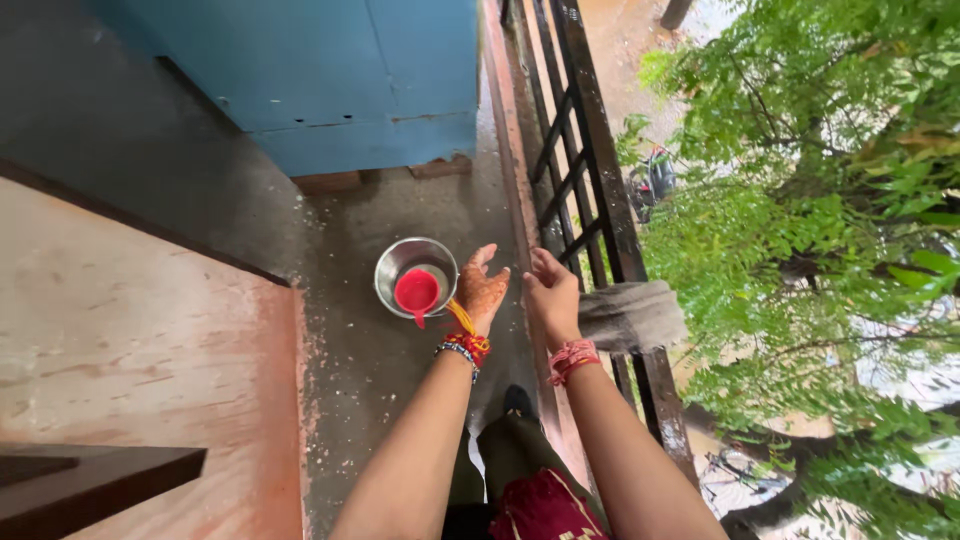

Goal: The person pours water from a red mug onto a window frame and then wipes the frame and the glass panes using a cloth.

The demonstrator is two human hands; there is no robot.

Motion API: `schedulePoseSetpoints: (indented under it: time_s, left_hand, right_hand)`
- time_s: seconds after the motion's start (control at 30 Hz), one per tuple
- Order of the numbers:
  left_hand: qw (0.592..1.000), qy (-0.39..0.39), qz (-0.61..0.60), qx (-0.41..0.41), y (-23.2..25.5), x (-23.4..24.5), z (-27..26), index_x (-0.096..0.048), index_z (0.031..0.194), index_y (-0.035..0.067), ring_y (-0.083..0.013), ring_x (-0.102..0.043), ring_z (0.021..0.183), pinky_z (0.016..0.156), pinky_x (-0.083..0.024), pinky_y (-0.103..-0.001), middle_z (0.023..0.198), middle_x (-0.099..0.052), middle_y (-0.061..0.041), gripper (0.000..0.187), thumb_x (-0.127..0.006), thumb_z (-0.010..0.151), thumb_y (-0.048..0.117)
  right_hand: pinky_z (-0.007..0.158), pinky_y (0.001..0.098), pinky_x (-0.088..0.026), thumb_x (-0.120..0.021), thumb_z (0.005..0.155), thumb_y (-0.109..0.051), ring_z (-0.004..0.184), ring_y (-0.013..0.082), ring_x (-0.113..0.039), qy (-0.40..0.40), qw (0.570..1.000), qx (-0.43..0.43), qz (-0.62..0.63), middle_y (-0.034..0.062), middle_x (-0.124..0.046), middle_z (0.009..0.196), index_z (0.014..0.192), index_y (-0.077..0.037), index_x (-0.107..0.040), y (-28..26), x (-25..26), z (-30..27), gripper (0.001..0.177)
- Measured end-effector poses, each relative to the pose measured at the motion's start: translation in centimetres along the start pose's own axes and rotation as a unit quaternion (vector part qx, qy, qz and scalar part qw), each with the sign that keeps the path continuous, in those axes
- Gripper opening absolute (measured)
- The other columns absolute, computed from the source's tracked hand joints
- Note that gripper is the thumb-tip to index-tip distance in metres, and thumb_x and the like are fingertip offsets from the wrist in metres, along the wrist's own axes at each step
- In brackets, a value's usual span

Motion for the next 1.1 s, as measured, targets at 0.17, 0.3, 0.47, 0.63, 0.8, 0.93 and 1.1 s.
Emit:
schedulePoseSetpoints:
  time_s: [0.17, 0.3, 0.47, 0.63, 0.8, 0.93, 1.1]
  left_hand:
    - [0.999, -0.027, 0.004, -0.021, 0.3, -4.9, -0.4, -0.061, 0.136, 0.006, -0.0388, -0.061, 0.127, 0.106, -0.05, -0.043, 0.136, -0.064, -0.021, 0.056, -0.075, 0.082, 0.011]
    - [0.999, -0.044, 0.01, -0.021, 0.1, -8.7, -1.3, -0.063, 0.134, 0.007, -0.0368, -0.063, 0.125, 0.104, -0.051, -0.042, 0.135, -0.066, -0.02, 0.056, -0.075, 0.079, 0.011]
    - [0.996, -0.07, 0.034, -0.052, -0.8, -12.6, -2.6, -0.065, 0.131, 0.007, -0.0329, -0.064, 0.124, 0.106, -0.05, -0.04, 0.131, -0.067, -0.02, 0.054, -0.076, 0.079, 0.01]
    - [0.994, -0.095, 0.042, -0.041, -2.4, -16.2, -3.5, -0.068, 0.127, 0.008, -0.0308, -0.067, 0.118, 0.103, -0.052, -0.039, 0.126, -0.07, -0.018, 0.05, -0.074, 0.077, 0.01]
    - [0.989, -0.12, 0.062, -0.055, -4.6, -19.2, -4.4, -0.068, 0.125, 0.007, -0.0297, -0.069, 0.117, 0.102, -0.053, -0.037, 0.124, -0.072, -0.019, 0.049, -0.076, 0.077, 0.011]
    - [0.983, -0.144, 0.059, -0.094, -5.9, -21.3, -5.0, -0.065, 0.127, 0.003, -0.0314, -0.067, 0.122, 0.107, -0.05, -0.036, 0.128, -0.07, -0.021, 0.052, -0.075, 0.077, 0.011]
    - [0.969, -0.192, 0.152, -0.041, -6.0, -21.8, -5.9, -0.061, 0.135, 0.006, -0.0341, -0.064, 0.123, 0.107, -0.048, -0.038, 0.132, -0.067, -0.021, 0.058, -0.071, 0.079, 0.018]
  right_hand:
    - [0.096, 0.0319, -0.054, -0.072, 0.087, -0.003, 0.111, 0.0202, -0.069, 0.051, 0.997, -0.025, -0.043, 0.0146, -0.073, 0.123, 0.138, -0.005, -0.063, 1.9, 5.5, 0.4, 0.052]
    - [0.094, 0.0313, -0.055, -0.073, 0.085, -0.003, 0.109, 0.0176, -0.069, 0.074, 0.996, -0.03, -0.033, 0.0123, -0.073, 0.121, 0.138, -0.007, -0.065, 3.8, 9.3, 0.6, 0.053]
    - [0.095, 0.0311, -0.056, -0.073, 0.087, -0.002, 0.111, 0.0172, -0.069, 0.1, 0.994, -0.034, -0.009, 0.0127, -0.072, 0.124, 0.137, -0.007, -0.064, 6.4, 13.5, 0.3, 0.052]
    - [0.094, 0.0319, -0.056, -0.072, 0.088, -0.002, 0.112, 0.0184, -0.068, 0.125, 0.989, -0.079, 0.003, 0.0151, -0.07, 0.127, 0.14, -0.007, -0.062, 8.4, 16.8, -0.5, 0.053]
    - [0.095, 0.0308, -0.056, -0.072, 0.088, -0.002, 0.112, 0.019, -0.069, 0.145, 0.985, -0.088, -0.018, 0.0151, -0.071, 0.127, 0.14, -0.005, -0.061, 10.5, 19.9, -0.6, 0.054]
    - [0.093, 0.031, -0.056, -0.072, 0.087, -0.005, 0.11, 0.0184, -0.068, 0.152, 0.982, -0.102, -0.045, 0.0144, -0.07, 0.126, 0.141, -0.008, -0.062, 11.6, 21.8, -1.2, 0.054]
    - [0.089, 0.0337, -0.056, -0.074, 0.086, -0.009, 0.102, 0.021, -0.069, 0.172, 0.969, -0.125, -0.129, 0.0152, -0.071, 0.128, 0.141, -0.01, -0.063, 12.7, 23.3, -1.8, 0.056]
Point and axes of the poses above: each hand's wrist, its own z-axis towards the middle knuckle, its own x-axis out of the back of the hand, y = z × x, the point moved 4 cm from there along z, towards the middle knuckle
